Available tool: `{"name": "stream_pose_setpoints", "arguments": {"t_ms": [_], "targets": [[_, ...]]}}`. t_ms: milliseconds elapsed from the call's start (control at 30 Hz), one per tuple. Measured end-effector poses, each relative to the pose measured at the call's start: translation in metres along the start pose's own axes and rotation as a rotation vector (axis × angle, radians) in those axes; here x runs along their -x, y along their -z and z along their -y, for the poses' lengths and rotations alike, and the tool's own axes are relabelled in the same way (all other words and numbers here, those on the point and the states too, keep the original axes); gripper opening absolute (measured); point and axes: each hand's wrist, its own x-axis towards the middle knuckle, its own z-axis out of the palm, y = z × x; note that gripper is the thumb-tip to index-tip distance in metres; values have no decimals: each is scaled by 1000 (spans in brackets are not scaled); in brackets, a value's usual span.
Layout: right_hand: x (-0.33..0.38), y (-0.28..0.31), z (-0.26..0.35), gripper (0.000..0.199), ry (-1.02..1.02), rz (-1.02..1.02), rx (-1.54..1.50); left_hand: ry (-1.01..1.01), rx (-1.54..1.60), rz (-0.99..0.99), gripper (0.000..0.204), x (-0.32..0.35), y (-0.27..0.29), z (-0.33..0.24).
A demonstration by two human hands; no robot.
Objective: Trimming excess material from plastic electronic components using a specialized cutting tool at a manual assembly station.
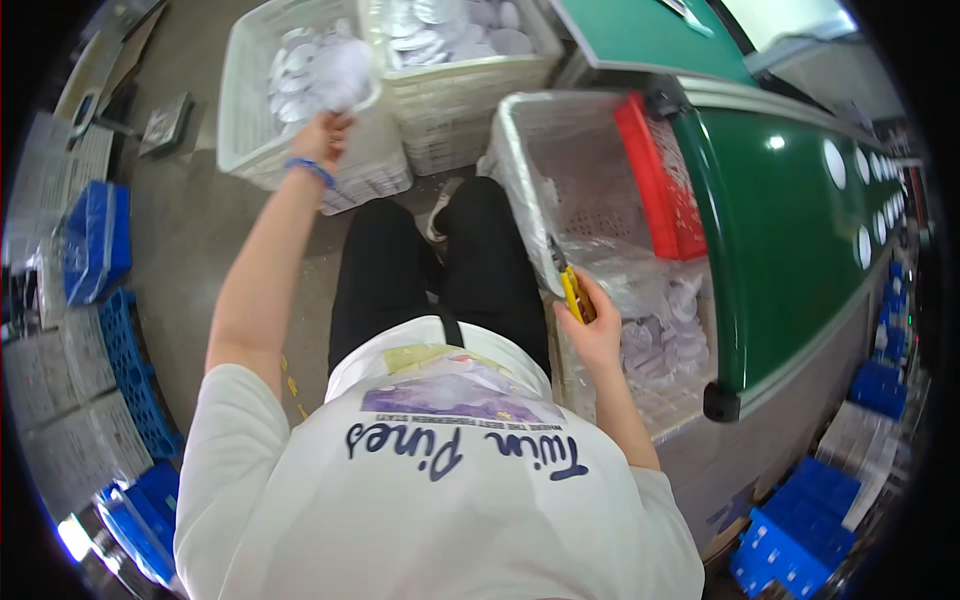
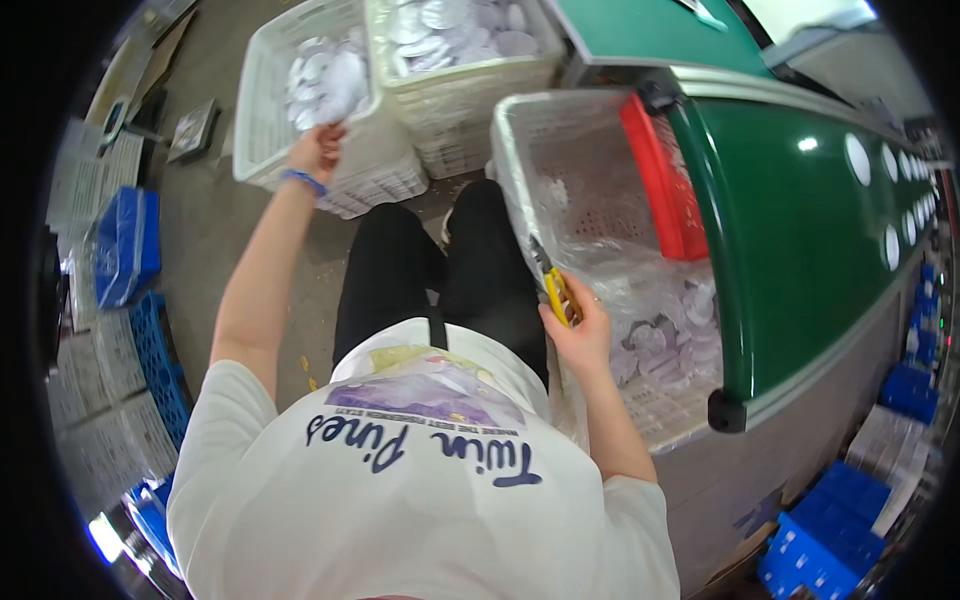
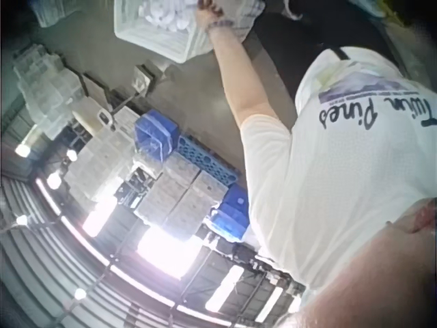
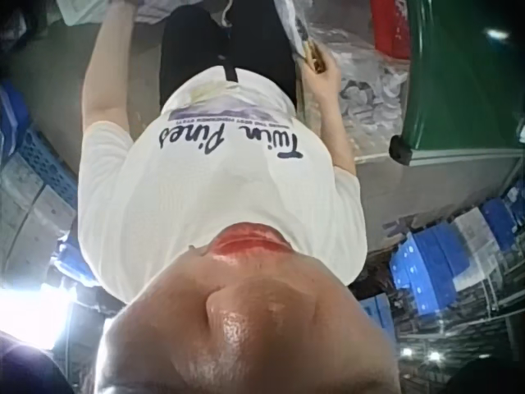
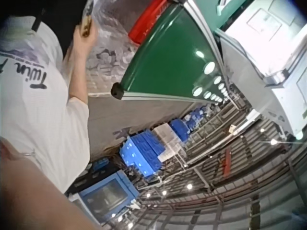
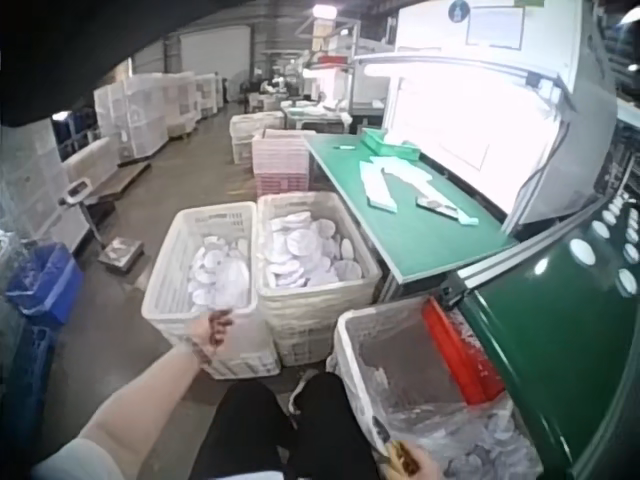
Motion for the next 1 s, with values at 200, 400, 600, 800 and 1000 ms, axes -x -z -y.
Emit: {"name": "stream_pose_setpoints", "arguments": {"t_ms": [200,400,600,800,1000], "targets": [[51,28,-160,39,-319,-411,-139,130,7,158,23,28,5,29],[127,24,-285,45,-610,-222,409,381,-196,262,23,91,-4,106],[86,6,-371,56,-811,-559,263,447,-609,284,27,130,-14,104],[16,-3,-385,74,-1082,-567,453,417,-618,110,21,153,-5,87],[3,-7,-393,55,-950,-544,472,449,-601,38,19,155,-8,89]]}}
